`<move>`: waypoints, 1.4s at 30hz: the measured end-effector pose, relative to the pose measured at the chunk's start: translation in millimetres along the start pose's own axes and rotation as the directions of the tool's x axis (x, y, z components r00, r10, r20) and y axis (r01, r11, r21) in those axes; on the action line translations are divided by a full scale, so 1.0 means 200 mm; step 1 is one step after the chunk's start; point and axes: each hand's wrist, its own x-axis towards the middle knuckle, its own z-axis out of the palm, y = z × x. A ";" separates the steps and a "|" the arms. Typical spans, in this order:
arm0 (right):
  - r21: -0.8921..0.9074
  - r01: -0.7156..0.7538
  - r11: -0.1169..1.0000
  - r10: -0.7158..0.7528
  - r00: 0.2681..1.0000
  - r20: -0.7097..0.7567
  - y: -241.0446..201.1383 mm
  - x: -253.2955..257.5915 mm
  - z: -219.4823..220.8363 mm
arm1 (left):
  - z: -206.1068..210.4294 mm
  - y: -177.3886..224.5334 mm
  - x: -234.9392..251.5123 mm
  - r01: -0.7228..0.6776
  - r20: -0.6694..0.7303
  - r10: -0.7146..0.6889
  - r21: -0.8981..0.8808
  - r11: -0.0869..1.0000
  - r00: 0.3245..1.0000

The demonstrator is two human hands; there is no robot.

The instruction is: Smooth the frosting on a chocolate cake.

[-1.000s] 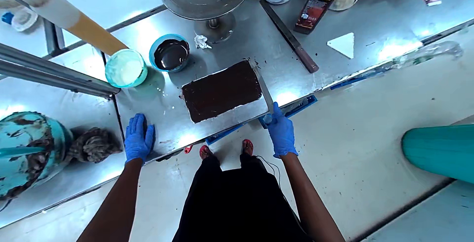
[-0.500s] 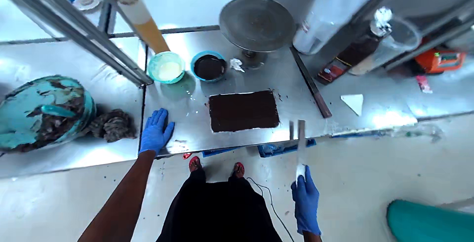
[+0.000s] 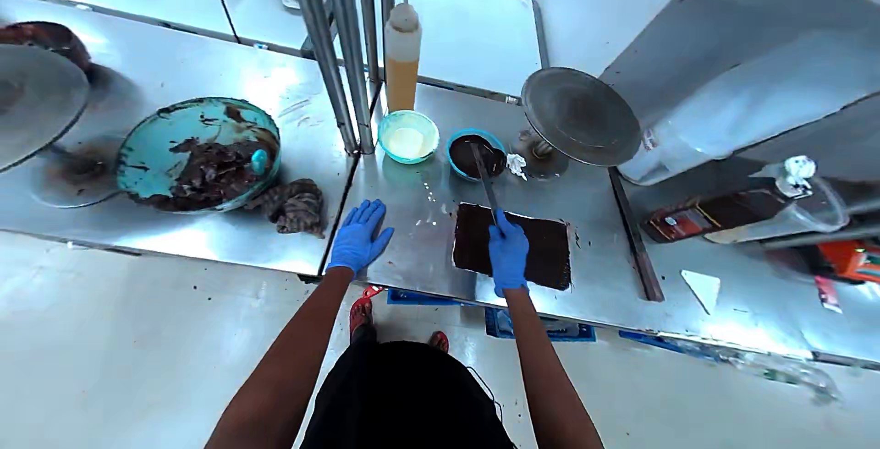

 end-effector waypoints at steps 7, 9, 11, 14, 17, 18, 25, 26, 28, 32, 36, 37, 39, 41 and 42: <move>-0.246 -0.098 0.964 0.091 0.995 -0.043 0.01 -0.13 0.14 | -0.03 0.02 0.00 0.001 0.025 0.000 -0.058 0.998 1.000; -0.240 -0.091 0.967 0.082 0.996 -0.047 0.09 -0.27 0.10 | -0.02 0.02 -0.01 -0.002 0.023 0.004 -0.068 0.998 1.000; -0.206 -0.074 0.976 0.066 0.997 -0.050 0.16 -0.42 0.04 | -0.01 0.01 0.00 -0.009 0.015 0.010 -0.070 0.997 1.000; -0.104 -0.050 0.993 0.041 0.996 -0.084 0.27 -0.63 -0.01 | 0.00 0.00 0.00 -0.015 0.013 0.016 -0.068 0.998 1.000; 0.049 -0.051 0.998 0.055 0.994 -0.099 0.31 -0.76 -0.02 | -0.01 -0.01 0.01 -0.015 -0.015 0.013 -0.140 0.990 1.000; 0.085 -0.041 0.995 0.050 0.993 -0.102 0.32 -0.79 -0.02 | -0.03 -0.01 0.01 -0.005 -0.015 0.002 -0.186 0.983 1.000; 0.079 0.038 0.996 -0.038 0.999 -0.008 0.46 -0.98 -0.02 | -0.29 0.04 -0.12 0.150 0.059 -0.138 -0.416 0.897 0.989; 0.090 0.044 0.995 -0.045 0.999 0.002 0.46 -0.99 -0.02 | -0.31 0.04 -0.16 0.156 0.048 -0.152 -0.476 0.866 0.987; 0.126 0.046 0.991 -0.051 0.998 0.041 0.41 -0.99 -0.03 | -0.38 0.04 -0.25 0.143 -0.010 -0.174 -0.520 0.842 0.985; 0.248 0.035 0.968 -0.085 0.978 0.193 0.32 -0.91 0.01 | -0.44 -0.12 -0.31 0.151 -0.222 -0.191 -0.185 0.971 0.956; 0.317 -0.045 0.947 -0.094 0.907 0.411 0.16 -0.77 0.05 | -0.44 -0.29 -0.21 0.397 -0.124 -0.401 -0.059 0.916 0.908; 0.327 -0.068 0.943 -0.096 0.883 0.459 0.11 -0.73 0.06 | -0.44 -0.32 -0.17 0.417 -0.148 -0.419 -0.045 0.908 0.896; 0.356 -0.097 0.929 -0.113 0.844 0.525 0.00 -0.65 0.11 | -0.48 -0.36 -0.11 0.418 -0.169 -0.427 -0.087 0.904 0.889; 0.421 -0.113 0.900 -0.151 0.825 0.544 -0.12 -0.59 0.16 | -0.54 -0.37 -0.09 0.382 -0.178 -0.440 -0.286 0.879 0.880; 0.460 -0.119 0.880 -0.175 0.819 0.547 -0.18 -0.55 0.19 | -0.56 -0.35 -0.10 0.343 -0.185 -0.466 -0.460 0.819 0.865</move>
